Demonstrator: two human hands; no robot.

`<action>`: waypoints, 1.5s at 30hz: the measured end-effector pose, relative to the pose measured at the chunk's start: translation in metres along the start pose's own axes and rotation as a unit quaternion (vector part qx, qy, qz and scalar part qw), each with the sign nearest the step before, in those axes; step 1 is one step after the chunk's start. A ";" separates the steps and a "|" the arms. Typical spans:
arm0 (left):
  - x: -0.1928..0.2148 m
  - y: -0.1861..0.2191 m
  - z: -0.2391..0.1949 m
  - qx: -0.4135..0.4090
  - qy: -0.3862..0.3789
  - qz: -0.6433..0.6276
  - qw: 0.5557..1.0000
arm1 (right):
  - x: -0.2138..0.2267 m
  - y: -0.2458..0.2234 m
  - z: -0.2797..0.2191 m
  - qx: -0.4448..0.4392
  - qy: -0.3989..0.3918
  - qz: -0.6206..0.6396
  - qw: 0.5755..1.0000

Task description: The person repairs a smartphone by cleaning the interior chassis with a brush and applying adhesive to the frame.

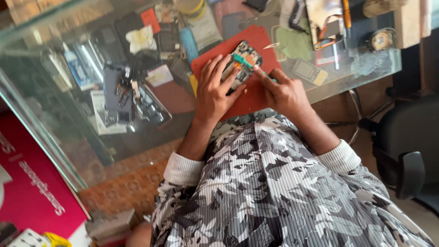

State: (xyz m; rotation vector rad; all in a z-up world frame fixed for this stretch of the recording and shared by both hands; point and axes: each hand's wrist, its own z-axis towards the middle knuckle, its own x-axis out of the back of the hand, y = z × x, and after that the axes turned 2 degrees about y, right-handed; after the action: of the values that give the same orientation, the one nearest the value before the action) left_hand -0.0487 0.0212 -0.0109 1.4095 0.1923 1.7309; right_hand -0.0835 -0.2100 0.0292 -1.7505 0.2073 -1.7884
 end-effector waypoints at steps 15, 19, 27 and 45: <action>-0.002 -0.001 0.001 -0.004 0.019 -0.002 1.000 | -0.002 -0.003 -0.007 0.010 -0.022 -0.063 0.998; 0.000 0.001 0.003 0.004 0.021 -0.012 1.000 | 0.007 -0.009 -0.019 -0.009 -0.046 -0.078 0.996; 0.002 0.003 0.005 0.005 0.018 -0.010 1.000 | -0.014 -0.002 0.015 0.024 0.000 -0.058 0.998; 0.011 0.014 0.043 -0.062 -0.070 0.124 0.988 | -0.025 0.018 -0.041 -0.065 0.022 0.051 0.996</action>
State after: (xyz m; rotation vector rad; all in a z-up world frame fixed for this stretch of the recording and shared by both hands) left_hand -0.0191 0.0042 0.0204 1.5053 -0.1725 1.7987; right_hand -0.1186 -0.2239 -0.0058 -1.7566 0.4318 -1.7749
